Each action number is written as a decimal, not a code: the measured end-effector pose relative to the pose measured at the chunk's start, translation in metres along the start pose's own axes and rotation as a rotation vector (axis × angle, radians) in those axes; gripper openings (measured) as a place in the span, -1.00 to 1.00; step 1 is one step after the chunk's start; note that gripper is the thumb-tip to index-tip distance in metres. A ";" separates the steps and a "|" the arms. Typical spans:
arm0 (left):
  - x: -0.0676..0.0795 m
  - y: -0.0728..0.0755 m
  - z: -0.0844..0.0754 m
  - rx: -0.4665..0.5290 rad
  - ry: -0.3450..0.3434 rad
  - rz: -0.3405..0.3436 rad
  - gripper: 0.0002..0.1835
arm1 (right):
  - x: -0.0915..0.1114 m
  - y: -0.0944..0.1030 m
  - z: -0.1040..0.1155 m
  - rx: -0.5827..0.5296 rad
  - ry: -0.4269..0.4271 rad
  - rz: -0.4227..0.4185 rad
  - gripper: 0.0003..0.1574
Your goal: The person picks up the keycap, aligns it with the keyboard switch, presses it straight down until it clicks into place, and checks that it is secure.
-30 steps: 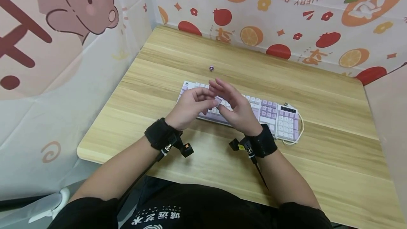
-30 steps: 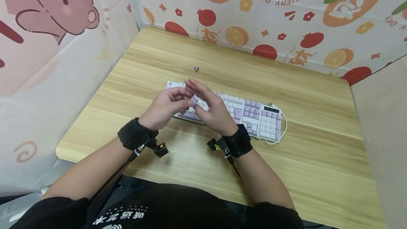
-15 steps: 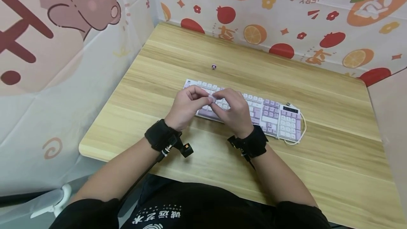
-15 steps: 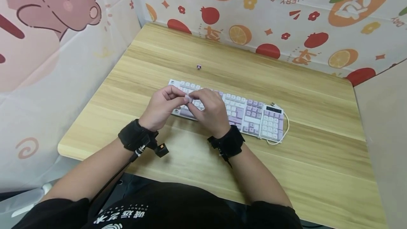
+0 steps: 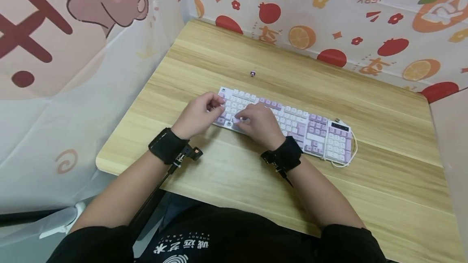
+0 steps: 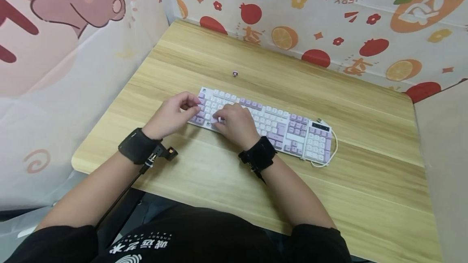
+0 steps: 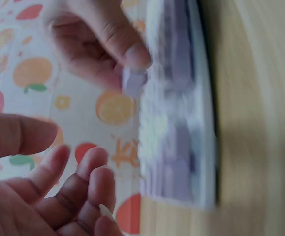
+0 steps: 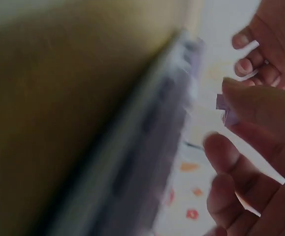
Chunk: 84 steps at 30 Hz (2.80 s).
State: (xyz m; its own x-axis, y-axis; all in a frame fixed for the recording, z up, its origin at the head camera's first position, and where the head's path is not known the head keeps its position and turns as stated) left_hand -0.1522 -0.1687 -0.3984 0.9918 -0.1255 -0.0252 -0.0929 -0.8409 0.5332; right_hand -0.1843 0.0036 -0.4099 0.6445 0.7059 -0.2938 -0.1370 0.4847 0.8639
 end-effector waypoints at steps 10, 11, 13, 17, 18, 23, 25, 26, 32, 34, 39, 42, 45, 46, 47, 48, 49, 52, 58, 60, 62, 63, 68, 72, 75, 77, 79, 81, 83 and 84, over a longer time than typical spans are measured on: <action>-0.005 -0.008 0.013 -0.208 0.026 0.159 -0.87 | -0.007 -0.018 0.004 0.191 -0.027 0.069 -0.75; -0.007 -0.008 0.013 -0.234 0.023 0.169 -0.88 | -0.008 -0.018 0.005 0.216 -0.029 0.075 -0.76; -0.011 -0.009 0.012 -0.280 0.025 0.192 -0.90 | -0.010 -0.018 0.007 0.260 -0.027 0.083 -0.78; -0.021 -0.011 0.012 -0.361 0.037 0.258 -0.88 | -0.012 -0.018 0.014 0.350 0.015 0.086 -0.80; -0.024 -0.011 0.012 -0.377 0.042 0.274 -0.86 | -0.012 -0.018 0.016 0.379 0.035 0.082 -0.78; -0.033 -0.009 0.016 -0.407 0.052 0.329 -0.82 | -0.012 -0.020 0.027 0.511 0.160 0.054 -0.71; -0.036 -0.008 0.018 -0.392 0.059 0.349 -0.83 | -0.012 -0.020 0.029 0.546 0.197 0.048 -0.68; -0.037 -0.008 0.019 -0.385 0.064 0.361 -0.83 | -0.012 -0.021 0.030 0.559 0.210 0.049 -0.67; -0.039 -0.007 0.020 -0.367 0.065 0.393 -0.87 | -0.013 -0.023 0.029 0.558 0.227 0.099 -0.68; -0.038 -0.007 0.020 -0.361 0.070 0.394 -0.88 | -0.014 -0.023 0.029 0.554 0.229 0.122 -0.71; -0.036 -0.006 0.020 -0.337 0.103 0.406 -0.89 | -0.015 -0.025 0.031 0.567 0.253 0.152 -0.72; -0.035 -0.006 0.021 -0.323 0.117 0.413 -0.89 | -0.015 -0.024 0.032 0.566 0.256 0.157 -0.71; -0.034 -0.006 0.021 -0.307 0.125 0.414 -0.86 | -0.015 -0.023 0.031 0.553 0.249 0.162 -0.70; -0.035 -0.006 0.021 -0.301 0.124 0.413 -0.84 | -0.015 -0.022 0.031 0.547 0.246 0.164 -0.70; -0.035 -0.006 0.021 -0.297 0.123 0.412 -0.82 | -0.015 -0.022 0.030 0.542 0.241 0.165 -0.69; -0.035 -0.007 0.020 -0.296 0.118 0.410 -0.80 | -0.015 -0.022 0.030 0.538 0.239 0.167 -0.69; -0.035 -0.007 0.020 -0.295 0.116 0.409 -0.79 | -0.015 -0.021 0.031 0.532 0.236 0.169 -0.69; -0.035 -0.006 0.019 -0.292 0.114 0.405 -0.77 | -0.015 -0.022 0.032 0.534 0.239 0.181 -0.70; -0.035 -0.006 0.022 -0.288 0.112 0.401 -0.87 | -0.018 -0.025 0.037 0.542 0.231 0.177 -0.68; -0.036 -0.006 0.024 -0.284 0.099 0.396 -0.90 | -0.019 -0.024 0.039 0.532 0.214 0.177 -0.69; -0.036 -0.007 0.025 -0.280 0.086 0.388 -0.92 | -0.022 -0.025 0.041 0.534 0.204 0.194 -0.69; -0.036 -0.007 0.025 -0.277 0.082 0.385 -0.93 | -0.022 -0.025 0.042 0.535 0.199 0.205 -0.69; -0.036 -0.008 0.024 -0.269 0.093 0.387 -0.93 | -0.022 -0.025 0.042 0.581 0.198 0.246 -0.68; -0.036 -0.008 0.024 -0.282 0.106 0.387 -0.87 | -0.022 -0.021 0.036 0.577 0.182 0.250 -0.68; -0.037 -0.008 0.023 -0.287 0.102 0.387 -0.84 | -0.030 -0.017 0.025 0.436 0.085 0.307 -0.67; -0.038 -0.010 0.023 -0.292 0.096 0.387 -0.83 | -0.038 -0.015 0.015 0.281 -0.022 0.370 -0.69; -0.038 -0.011 0.022 -0.294 0.093 0.392 -0.83 | -0.046 -0.014 0.004 0.131 -0.149 0.445 -0.70; -0.039 -0.013 0.021 -0.296 0.094 0.396 -0.83 | -0.053 -0.014 -0.006 0.040 -0.255 0.516 -0.65; -0.039 -0.014 0.021 -0.294 0.101 0.398 -0.83 | -0.058 -0.014 -0.014 0.014 -0.326 0.588 -0.53; -0.040 -0.014 0.022 -0.299 0.103 0.398 -0.82 | -0.059 -0.015 -0.016 0.015 -0.342 0.617 -0.49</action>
State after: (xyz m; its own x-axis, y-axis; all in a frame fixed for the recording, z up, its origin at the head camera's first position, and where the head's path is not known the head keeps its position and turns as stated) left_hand -0.1921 -0.1635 -0.4231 0.8894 -0.3405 0.3051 -0.4515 -0.5491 0.7033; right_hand -0.2324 -0.0373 -0.4118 0.6533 0.6461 0.3947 -0.5449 0.0394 0.8376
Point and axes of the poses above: each hand's wrist, its own x-axis away from the middle knuckle, its own y-axis out of the back of the hand, z = x × y, the point moved 4 cm from there along -x, towards the middle knuckle, and after that the axes turned 3 degrees about z, right-handed, at the moved point
